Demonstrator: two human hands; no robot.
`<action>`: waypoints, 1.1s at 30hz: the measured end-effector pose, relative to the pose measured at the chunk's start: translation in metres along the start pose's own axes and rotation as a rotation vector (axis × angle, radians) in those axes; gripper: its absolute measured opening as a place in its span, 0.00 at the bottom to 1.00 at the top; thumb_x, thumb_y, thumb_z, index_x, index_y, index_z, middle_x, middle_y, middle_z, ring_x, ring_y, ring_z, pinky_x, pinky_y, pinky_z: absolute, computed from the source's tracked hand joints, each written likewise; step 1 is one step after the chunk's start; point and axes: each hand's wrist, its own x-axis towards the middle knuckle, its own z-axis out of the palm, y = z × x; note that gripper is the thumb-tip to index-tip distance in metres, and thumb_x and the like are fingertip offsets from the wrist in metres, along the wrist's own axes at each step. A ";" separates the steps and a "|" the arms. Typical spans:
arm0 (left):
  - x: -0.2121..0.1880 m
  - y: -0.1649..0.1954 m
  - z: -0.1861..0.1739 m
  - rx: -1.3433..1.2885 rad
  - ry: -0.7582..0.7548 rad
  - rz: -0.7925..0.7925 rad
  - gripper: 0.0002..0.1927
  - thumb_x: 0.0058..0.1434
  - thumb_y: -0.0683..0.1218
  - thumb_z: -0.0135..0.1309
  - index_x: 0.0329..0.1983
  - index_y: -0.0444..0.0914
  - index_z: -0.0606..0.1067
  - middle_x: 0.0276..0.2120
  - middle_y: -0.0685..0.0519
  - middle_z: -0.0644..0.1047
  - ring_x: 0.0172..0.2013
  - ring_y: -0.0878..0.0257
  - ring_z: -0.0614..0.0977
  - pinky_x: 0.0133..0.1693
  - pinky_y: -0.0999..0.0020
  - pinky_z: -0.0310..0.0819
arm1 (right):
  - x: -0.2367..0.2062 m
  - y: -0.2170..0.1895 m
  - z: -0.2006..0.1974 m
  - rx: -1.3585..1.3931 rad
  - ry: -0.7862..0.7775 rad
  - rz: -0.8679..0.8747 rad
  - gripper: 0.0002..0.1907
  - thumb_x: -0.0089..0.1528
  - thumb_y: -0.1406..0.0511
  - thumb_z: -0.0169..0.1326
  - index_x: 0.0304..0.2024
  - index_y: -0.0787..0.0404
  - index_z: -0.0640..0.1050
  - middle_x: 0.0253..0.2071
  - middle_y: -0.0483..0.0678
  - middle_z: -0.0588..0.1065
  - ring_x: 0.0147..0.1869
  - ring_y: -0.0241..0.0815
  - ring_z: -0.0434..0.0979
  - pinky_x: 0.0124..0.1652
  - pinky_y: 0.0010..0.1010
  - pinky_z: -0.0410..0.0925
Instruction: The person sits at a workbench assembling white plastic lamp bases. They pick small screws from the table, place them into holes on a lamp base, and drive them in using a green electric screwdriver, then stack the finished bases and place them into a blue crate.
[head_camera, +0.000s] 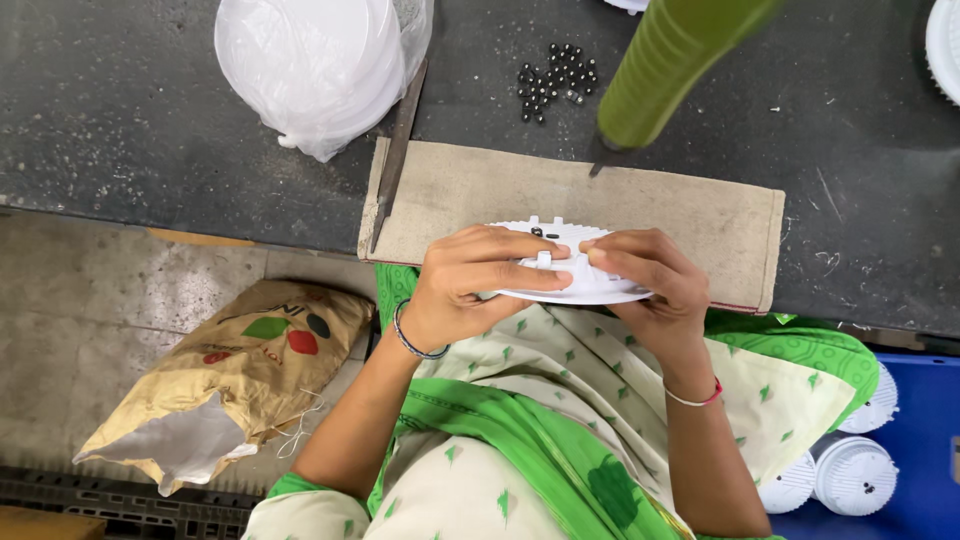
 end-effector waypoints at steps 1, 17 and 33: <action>0.000 0.000 0.000 0.000 -0.003 0.003 0.19 0.54 0.37 0.64 0.48 0.46 0.83 0.50 0.53 0.82 0.50 0.56 0.85 0.55 0.60 0.79 | 0.000 0.000 0.000 0.003 0.000 0.004 0.22 0.55 0.74 0.65 0.52 0.58 0.79 0.49 0.50 0.78 0.54 0.47 0.81 0.53 0.33 0.75; 0.000 0.001 0.001 0.010 0.009 -0.002 0.19 0.54 0.36 0.63 0.48 0.46 0.83 0.50 0.53 0.82 0.51 0.56 0.85 0.55 0.61 0.79 | -0.003 0.002 0.000 -0.013 0.013 0.031 0.23 0.55 0.77 0.64 0.52 0.60 0.79 0.51 0.51 0.78 0.56 0.47 0.81 0.52 0.33 0.75; 0.012 -0.020 0.002 -0.044 0.360 -0.257 0.11 0.62 0.37 0.65 0.48 0.35 0.82 0.48 0.47 0.84 0.52 0.58 0.85 0.55 0.67 0.78 | -0.016 0.055 0.080 0.016 0.291 0.429 0.64 0.54 0.77 0.71 0.78 0.57 0.40 0.62 0.53 0.63 0.59 0.43 0.76 0.56 0.32 0.77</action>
